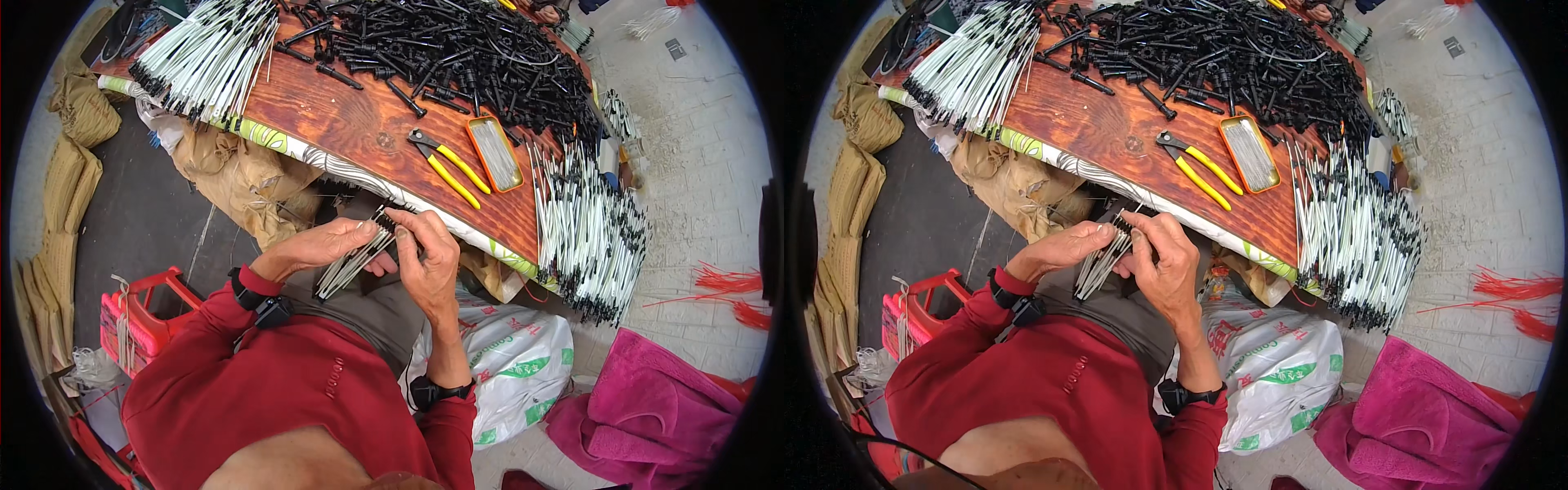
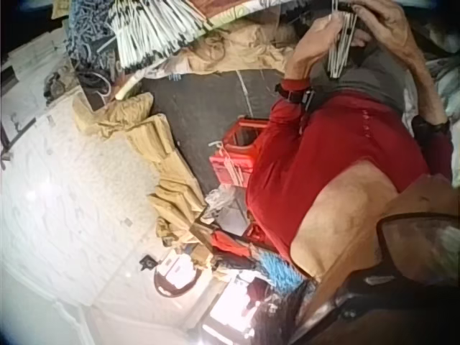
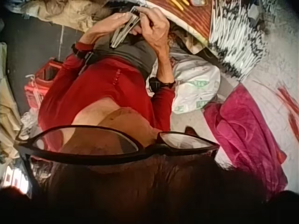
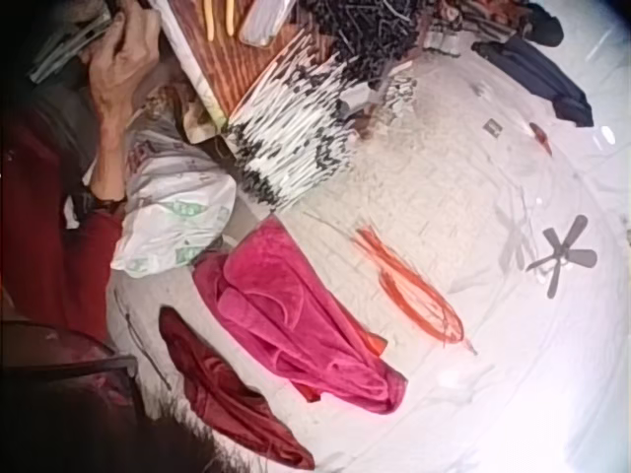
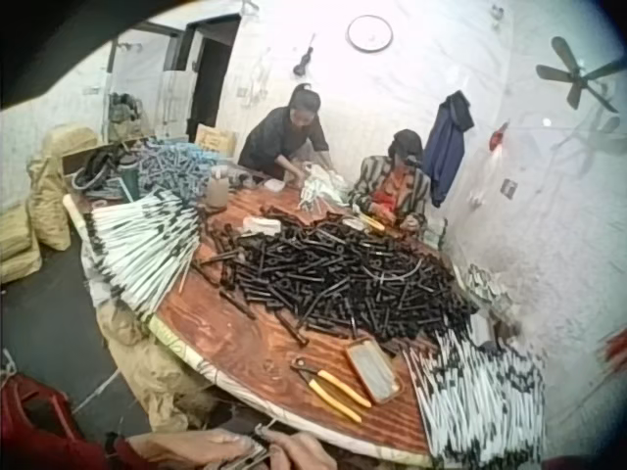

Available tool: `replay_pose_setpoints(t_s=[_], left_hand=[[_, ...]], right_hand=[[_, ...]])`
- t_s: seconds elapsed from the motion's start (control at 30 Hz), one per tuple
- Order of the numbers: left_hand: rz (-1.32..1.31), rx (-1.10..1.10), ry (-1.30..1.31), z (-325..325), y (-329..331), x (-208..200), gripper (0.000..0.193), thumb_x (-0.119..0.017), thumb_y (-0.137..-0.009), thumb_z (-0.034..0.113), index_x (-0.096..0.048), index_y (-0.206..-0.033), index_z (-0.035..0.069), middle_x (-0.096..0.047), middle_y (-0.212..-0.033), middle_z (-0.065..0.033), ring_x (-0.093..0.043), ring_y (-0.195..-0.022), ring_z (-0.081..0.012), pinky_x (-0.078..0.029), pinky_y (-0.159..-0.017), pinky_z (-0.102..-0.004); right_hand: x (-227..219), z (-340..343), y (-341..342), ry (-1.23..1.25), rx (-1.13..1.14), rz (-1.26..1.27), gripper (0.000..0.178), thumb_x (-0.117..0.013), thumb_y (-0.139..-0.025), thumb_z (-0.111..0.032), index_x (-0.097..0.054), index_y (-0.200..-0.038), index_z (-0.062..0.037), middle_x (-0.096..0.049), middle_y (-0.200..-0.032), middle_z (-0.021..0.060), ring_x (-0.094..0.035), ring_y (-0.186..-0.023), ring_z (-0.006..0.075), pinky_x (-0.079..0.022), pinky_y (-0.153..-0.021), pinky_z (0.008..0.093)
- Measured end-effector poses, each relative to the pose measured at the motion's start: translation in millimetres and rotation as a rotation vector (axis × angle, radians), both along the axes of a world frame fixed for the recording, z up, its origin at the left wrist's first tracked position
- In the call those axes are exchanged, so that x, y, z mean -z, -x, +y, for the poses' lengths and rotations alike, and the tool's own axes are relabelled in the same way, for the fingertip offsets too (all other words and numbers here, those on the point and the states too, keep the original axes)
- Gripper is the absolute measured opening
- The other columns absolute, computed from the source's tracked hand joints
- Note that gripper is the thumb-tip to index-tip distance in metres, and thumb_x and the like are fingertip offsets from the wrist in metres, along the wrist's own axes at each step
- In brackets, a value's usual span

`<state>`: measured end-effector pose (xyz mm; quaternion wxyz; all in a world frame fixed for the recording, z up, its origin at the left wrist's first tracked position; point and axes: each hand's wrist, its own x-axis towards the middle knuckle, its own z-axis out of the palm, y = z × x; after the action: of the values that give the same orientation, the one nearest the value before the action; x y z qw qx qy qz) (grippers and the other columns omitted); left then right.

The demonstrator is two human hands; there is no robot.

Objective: Sorting and bundling electrical wire harnesses with plastic connectors at a factory workbench.

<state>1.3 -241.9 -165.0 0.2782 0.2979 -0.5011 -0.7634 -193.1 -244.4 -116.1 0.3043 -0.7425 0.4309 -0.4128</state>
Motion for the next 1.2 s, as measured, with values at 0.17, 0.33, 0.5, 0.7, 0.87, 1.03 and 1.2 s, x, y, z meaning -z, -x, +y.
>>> replay_pose_setpoints(t_s=[0.17,0.33,0.5,0.7,0.87,1.03,1.2], left_hand=[[-0.027,0.016,0.019,-2,0,-1,0.062,-0.03,-0.106,0.048,-0.059,-0.118,-0.005,-0.069,-0.106,-0.0167,-0.067,-0.093,-0.019,-0.054,-0.087,-0.0309],[-0.023,0.022,0.017,-3,1,0,0.061,-0.031,-0.106,0.047,-0.06,-0.116,-0.005,-0.069,-0.105,-0.0154,-0.067,-0.093,-0.018,-0.054,-0.087,-0.0304],[0.038,0.043,0.067,0,3,9,0.052,-0.036,-0.106,0.042,-0.062,-0.112,-0.004,-0.07,-0.101,-0.0118,-0.066,-0.09,-0.0157,-0.053,-0.084,-0.0295],[-0.015,0.092,0.16,5,2,8,0.036,-0.045,-0.105,0.03,-0.062,-0.106,-0.001,-0.069,-0.093,-0.0073,-0.065,-0.085,-0.0134,-0.052,-0.079,-0.0285],[0.009,0.049,0.086,9,-2,0,0.031,-0.047,-0.105,0.026,-0.063,-0.103,0.0,-0.068,-0.089,-0.0047,-0.064,-0.087,-0.0149,-0.05,-0.082,-0.0302],[0.025,0.031,0.133,14,-12,-3,0.03,-0.047,-0.104,0.025,-0.063,-0.104,0.0,-0.069,-0.092,-0.0075,-0.065,-0.089,-0.0158,-0.051,-0.084,-0.0314],[0.054,0.075,0.202,19,-15,-17,0.03,-0.047,-0.104,0.025,-0.063,-0.103,-0.001,-0.069,-0.094,-0.0093,-0.065,-0.091,-0.0172,-0.051,-0.085,-0.0319]], right_hand=[[-11,2,-2,-0.079,-0.018,-0.026,0.023,-0.06,-0.087,0.004,-0.069,-0.107,0.0,-0.058,-0.08,0.0098,-0.064,-0.063,0.0176,-0.05,-0.058,0.0291],[-5,1,0,-0.032,0.003,0.025,0.02,-0.062,-0.086,0.003,-0.069,-0.104,-0.0007,-0.059,-0.082,0.0098,-0.066,-0.066,0.0196,-0.05,-0.058,0.031],[4,-3,-5,0.069,0.03,0.037,0.019,-0.065,-0.085,0.0,-0.068,-0.103,-0.0022,-0.06,-0.086,0.0096,-0.066,-0.066,0.0213,-0.05,-0.057,0.032],[4,-5,-10,0.207,0.02,0.102,0.02,-0.068,-0.084,-0.003,-0.068,-0.103,-0.0039,-0.06,-0.089,0.0106,-0.064,-0.063,0.0222,-0.05,-0.056,0.0334],[-8,-5,10,0.139,0.067,-0.067,0.018,-0.065,-0.088,-0.007,-0.068,-0.105,-0.0024,-0.06,-0.093,0.0112,-0.063,-0.074,0.0193,-0.05,-0.067,0.031],[12,-6,27,-0.221,0.128,-0.362,0.026,-0.057,-0.098,-0.019,-0.064,-0.114,0.0002,-0.061,-0.101,0.0098,-0.06,-0.089,0.0162,-0.049,-0.08,0.0311],[51,3,-1,-0.349,-0.235,-0.38,0.041,-0.048,-0.103,-0.033,-0.059,-0.125,-0.0001,-0.061,-0.11,0.0106,-0.059,-0.095,0.0172,-0.048,-0.085,0.0314]])
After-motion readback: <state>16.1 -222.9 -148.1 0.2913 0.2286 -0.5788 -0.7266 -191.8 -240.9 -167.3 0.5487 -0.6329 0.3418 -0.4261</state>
